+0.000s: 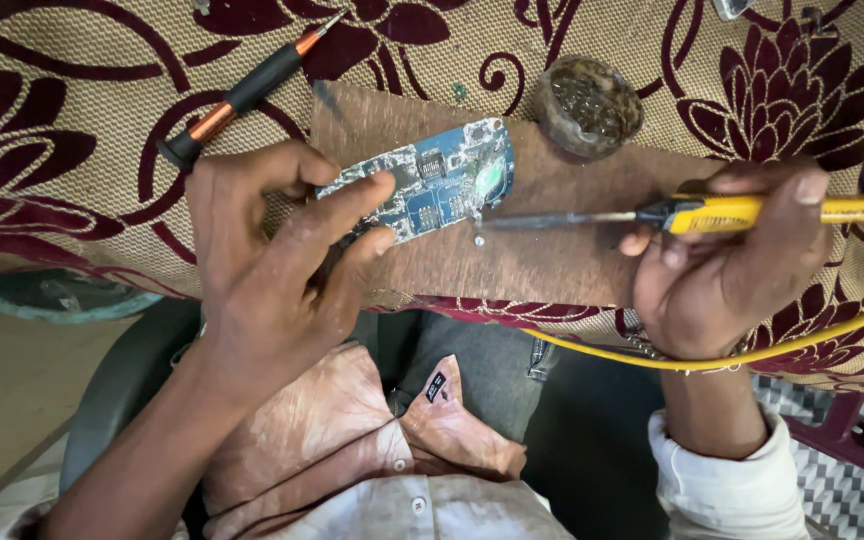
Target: The person uses a soldering iron to apply solder to various points on a small blue circuit board. They hold the board steady with one hand while carefully moving the soldering iron tip across different components and pads.
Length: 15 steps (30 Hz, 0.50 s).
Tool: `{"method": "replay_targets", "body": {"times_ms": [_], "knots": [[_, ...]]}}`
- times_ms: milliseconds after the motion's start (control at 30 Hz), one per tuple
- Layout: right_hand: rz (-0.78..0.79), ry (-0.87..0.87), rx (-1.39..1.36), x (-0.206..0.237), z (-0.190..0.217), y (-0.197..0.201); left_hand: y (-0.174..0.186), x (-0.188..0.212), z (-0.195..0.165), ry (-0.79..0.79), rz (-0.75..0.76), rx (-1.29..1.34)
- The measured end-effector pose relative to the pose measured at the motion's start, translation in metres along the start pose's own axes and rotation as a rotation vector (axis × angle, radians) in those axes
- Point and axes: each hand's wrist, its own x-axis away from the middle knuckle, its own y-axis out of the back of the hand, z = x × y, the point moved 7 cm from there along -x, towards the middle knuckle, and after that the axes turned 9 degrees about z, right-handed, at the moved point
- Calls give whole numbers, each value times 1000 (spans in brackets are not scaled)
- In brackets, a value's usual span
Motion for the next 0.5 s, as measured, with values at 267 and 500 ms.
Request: {"method": "replay_targets", "body": {"times_ms": [267, 500], "knots": [[-8, 11, -84, 1, 1, -1, -1, 5, 0, -21, -20, 4], [25, 29, -14, 1, 1, -2, -5, 4, 1, -57, -60, 40]]}}
